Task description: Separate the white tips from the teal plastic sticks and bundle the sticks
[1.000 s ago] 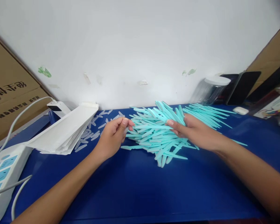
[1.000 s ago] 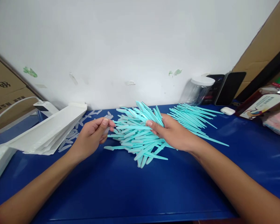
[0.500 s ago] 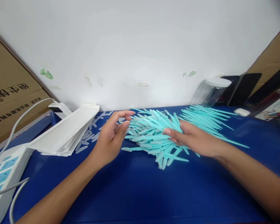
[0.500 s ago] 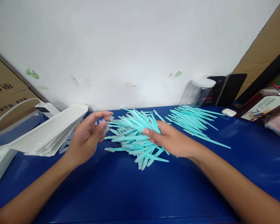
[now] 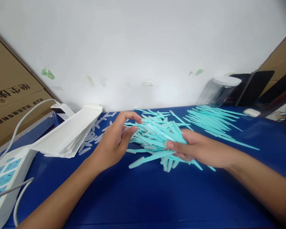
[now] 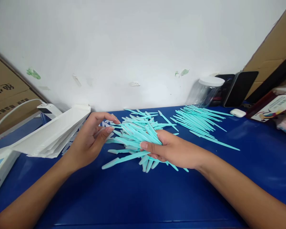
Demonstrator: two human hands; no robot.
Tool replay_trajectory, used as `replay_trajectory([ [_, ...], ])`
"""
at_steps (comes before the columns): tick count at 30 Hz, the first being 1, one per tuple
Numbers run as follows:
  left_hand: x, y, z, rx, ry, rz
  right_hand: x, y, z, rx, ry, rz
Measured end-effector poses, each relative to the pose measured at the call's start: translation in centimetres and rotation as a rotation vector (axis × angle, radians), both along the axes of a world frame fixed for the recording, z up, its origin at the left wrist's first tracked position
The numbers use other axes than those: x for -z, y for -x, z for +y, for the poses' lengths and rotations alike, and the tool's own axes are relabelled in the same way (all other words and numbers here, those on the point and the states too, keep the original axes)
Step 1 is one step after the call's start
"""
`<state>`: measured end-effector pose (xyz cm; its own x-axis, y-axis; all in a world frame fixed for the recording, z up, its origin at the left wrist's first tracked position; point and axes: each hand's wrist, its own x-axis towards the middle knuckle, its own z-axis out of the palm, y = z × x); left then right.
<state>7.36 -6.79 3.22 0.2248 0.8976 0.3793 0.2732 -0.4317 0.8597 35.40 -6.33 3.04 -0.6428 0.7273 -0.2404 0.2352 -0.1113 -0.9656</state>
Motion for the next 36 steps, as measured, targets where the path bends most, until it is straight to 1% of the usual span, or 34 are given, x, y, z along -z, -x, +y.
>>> replay_trajectory([
  [4, -0.5, 0.2, -0.1, 0.101, 0.008, 0.018, 0.1, -0.4, 0.3, 0.013, 0.150, 0.017],
  [7, -0.8, 0.1, -0.4, 0.192, 0.059, 0.017, 0.5, -0.6, 0.5, -0.061, 0.258, 0.078],
  [10, -1.0, 0.1, -0.5, 0.243, 0.127, -0.002, 0.7, -0.8, 0.7, -0.125, 0.285, 0.105],
  [13, -1.0, 0.1, -0.4, 0.239, 0.224, -0.104, 0.6, -0.9, 0.8, -0.116, 0.260, 0.070],
  [15, -1.0, 0.2, -0.2, 0.243, 0.300, -0.159, 0.3, -1.0, 0.8, -0.107, 0.208, 0.025],
  [17, -1.0, 0.3, -0.1, 0.203, 0.366, -0.202, -0.1, -1.1, 0.8, -0.084, 0.106, -0.059],
  [21, -1.2, 0.4, -0.1, 0.038, 0.507, -0.274, -0.7, -1.4, 0.6, 0.048, -0.194, -0.205],
  [25, -1.2, 0.2, -0.3, 0.000, 0.594, -0.337, -0.7, -1.5, 0.4, 0.087, -0.523, -0.249],
  [27, -1.0, -0.1, -0.3, -0.028, 0.624, -0.399, -0.4, -1.6, 0.4, 0.140, -0.646, -0.326],
  [29, -0.9, -0.3, -0.2, -0.083, 0.631, -0.467, 0.0, -1.6, 0.5, 0.182, -0.704, -0.399],
  [32, -0.7, -0.5, 0.1, -0.144, 0.622, -0.525, 0.5, -1.8, 0.9, 0.236, -0.708, -0.461],
  [36, -0.2, -0.4, 0.5, -0.117, 0.647, -0.531, 0.7, -2.0, 1.3, 0.311, -0.715, -0.477],
])
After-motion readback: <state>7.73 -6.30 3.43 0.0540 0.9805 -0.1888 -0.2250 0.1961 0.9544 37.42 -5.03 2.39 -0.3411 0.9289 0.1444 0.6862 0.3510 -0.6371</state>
